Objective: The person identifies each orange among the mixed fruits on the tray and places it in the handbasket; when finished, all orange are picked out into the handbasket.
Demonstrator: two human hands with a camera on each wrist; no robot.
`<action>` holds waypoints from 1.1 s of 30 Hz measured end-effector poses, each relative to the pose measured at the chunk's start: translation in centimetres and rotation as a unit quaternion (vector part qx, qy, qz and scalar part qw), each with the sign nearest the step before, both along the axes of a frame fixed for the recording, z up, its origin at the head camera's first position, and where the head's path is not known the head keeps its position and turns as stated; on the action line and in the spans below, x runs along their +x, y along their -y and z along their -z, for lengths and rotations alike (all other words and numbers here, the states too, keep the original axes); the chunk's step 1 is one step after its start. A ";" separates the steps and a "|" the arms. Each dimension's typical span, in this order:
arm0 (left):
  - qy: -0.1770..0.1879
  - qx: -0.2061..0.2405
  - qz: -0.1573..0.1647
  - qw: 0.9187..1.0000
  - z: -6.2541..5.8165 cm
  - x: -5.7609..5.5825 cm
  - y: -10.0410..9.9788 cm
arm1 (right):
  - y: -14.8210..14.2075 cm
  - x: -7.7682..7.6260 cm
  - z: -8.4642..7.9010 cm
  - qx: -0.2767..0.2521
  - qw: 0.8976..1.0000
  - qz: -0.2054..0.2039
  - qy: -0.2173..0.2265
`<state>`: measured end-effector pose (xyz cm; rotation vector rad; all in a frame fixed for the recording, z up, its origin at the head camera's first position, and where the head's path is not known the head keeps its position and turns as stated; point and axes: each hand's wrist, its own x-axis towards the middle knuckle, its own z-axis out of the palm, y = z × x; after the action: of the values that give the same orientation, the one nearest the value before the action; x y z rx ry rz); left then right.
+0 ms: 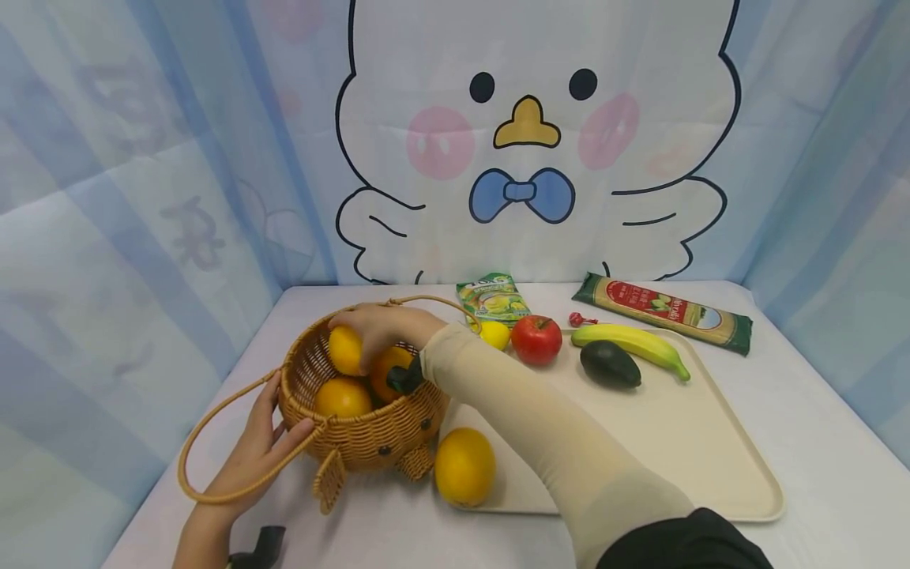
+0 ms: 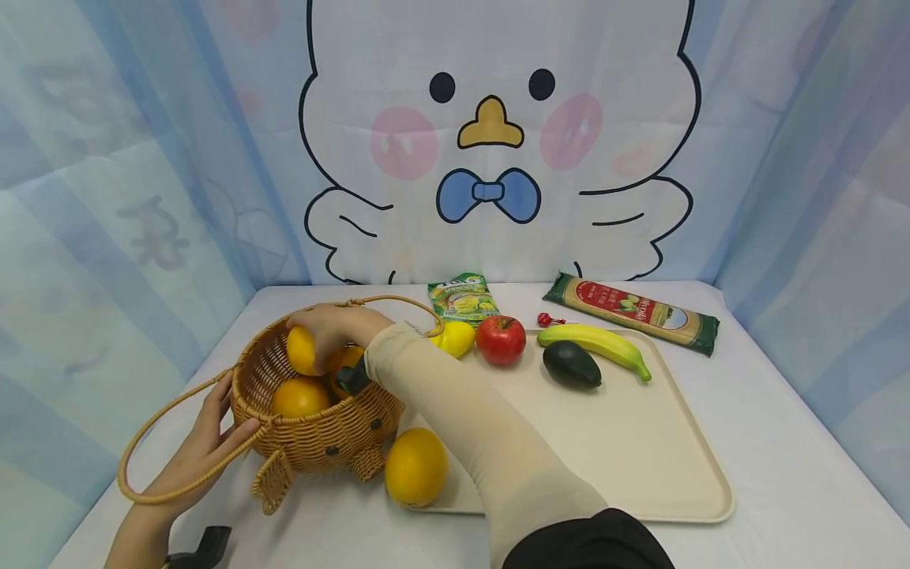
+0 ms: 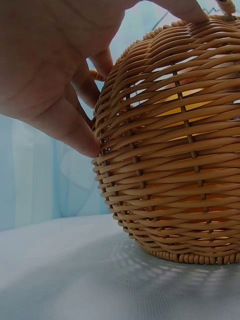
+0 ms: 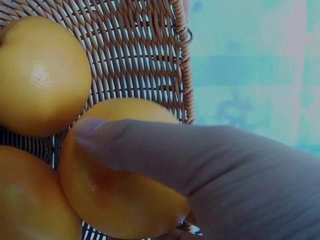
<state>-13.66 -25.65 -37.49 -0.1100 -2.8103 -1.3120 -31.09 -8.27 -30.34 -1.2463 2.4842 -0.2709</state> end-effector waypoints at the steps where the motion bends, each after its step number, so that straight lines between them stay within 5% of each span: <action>1: 0.000 -0.001 -0.001 1.000 0.0 0.0 0.0 | 0.0 0.0 0.0 0.004 1.000 0.001 0.002; 16: 0.000 -0.005 0.003 1.000 0.1 -0.1 -0.1 | 2.1 1.1 1.1 0.085 0.995 0.044 -0.009; 25: -0.005 -0.007 -0.001 1.000 -0.1 -0.1 -0.1 | 2.3 0.9 1.4 0.126 0.991 -0.001 -0.045; 33: -0.002 -0.005 -0.005 1.000 0.0 0.0 0.1 | 3.0 0.3 2.2 0.126 0.992 -0.010 -0.023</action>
<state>-13.63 -25.75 -37.47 -0.0973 -2.8114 -1.2942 -30.82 -11.23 -32.58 -1.1832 2.4508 0.0770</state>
